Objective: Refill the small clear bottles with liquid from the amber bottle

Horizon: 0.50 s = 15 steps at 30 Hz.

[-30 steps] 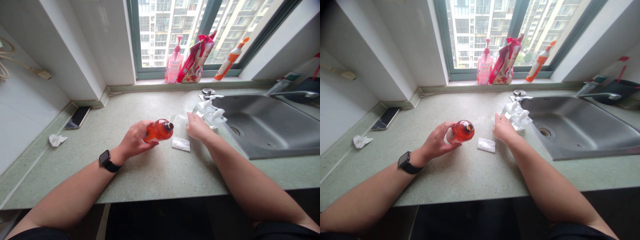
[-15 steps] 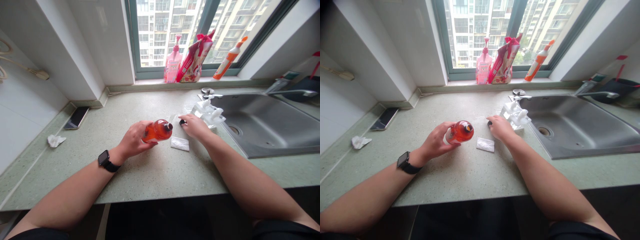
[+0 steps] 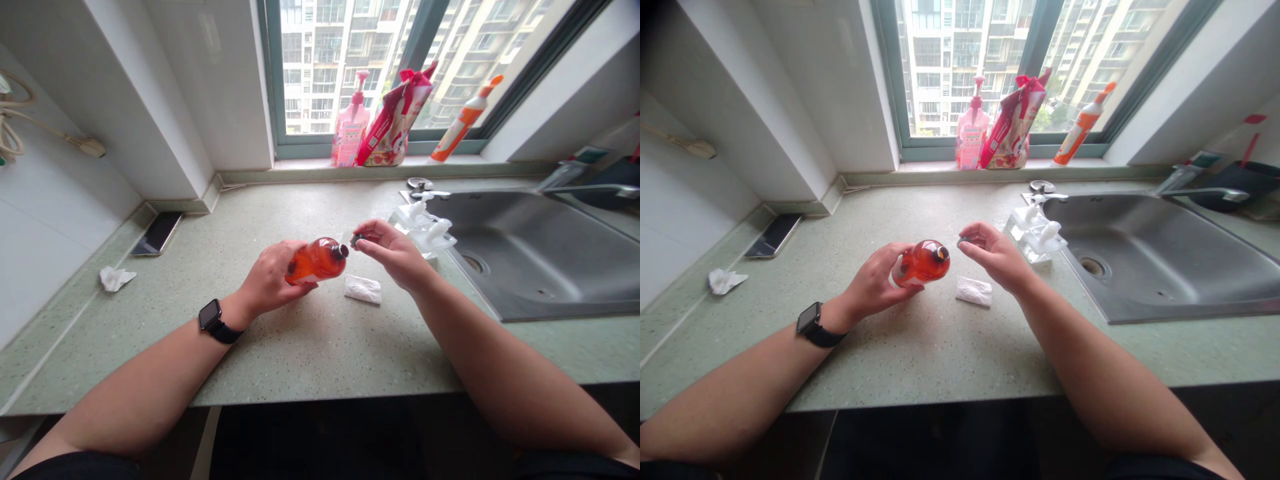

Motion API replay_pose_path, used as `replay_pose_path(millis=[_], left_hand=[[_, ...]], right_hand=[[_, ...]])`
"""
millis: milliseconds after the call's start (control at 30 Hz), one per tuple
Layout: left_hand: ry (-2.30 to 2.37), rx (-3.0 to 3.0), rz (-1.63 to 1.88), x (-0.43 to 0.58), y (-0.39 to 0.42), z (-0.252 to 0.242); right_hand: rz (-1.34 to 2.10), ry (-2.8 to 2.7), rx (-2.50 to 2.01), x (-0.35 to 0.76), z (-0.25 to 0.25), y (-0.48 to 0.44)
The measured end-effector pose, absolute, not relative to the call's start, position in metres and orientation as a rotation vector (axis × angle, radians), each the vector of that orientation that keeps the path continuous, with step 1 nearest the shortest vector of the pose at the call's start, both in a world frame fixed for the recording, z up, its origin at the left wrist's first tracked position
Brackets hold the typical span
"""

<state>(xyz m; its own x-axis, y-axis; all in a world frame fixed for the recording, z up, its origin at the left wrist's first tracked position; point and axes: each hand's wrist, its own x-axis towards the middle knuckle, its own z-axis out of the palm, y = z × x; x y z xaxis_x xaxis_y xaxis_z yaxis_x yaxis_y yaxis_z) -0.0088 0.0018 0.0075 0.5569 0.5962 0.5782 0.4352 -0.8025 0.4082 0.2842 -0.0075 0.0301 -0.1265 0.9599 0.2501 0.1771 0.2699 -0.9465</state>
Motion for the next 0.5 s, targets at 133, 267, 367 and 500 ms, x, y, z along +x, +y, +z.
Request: replay_pose_path(millis=[133, 267, 367, 500], left_hand=[[0.895, 2.591, 1.084, -0.008, 0.001, 0.007], [0.925, 2.589, 1.034, -0.007, 0.0, 0.008], [0.94, 2.593, 1.006, -0.007, 0.0, 0.01], [0.957, 2.582, 1.008, -0.007, 0.001, 0.009]], right_hand=[[1.036, -1.428, -0.955, 0.281, 0.03, -0.011], [1.037, -1.344, -0.898, 0.272, 0.031, -0.016], [1.052, -1.321, -0.857, 0.264, 0.031, -0.019], [1.059, -1.416, -0.816, 0.259, 0.029, -0.023]])
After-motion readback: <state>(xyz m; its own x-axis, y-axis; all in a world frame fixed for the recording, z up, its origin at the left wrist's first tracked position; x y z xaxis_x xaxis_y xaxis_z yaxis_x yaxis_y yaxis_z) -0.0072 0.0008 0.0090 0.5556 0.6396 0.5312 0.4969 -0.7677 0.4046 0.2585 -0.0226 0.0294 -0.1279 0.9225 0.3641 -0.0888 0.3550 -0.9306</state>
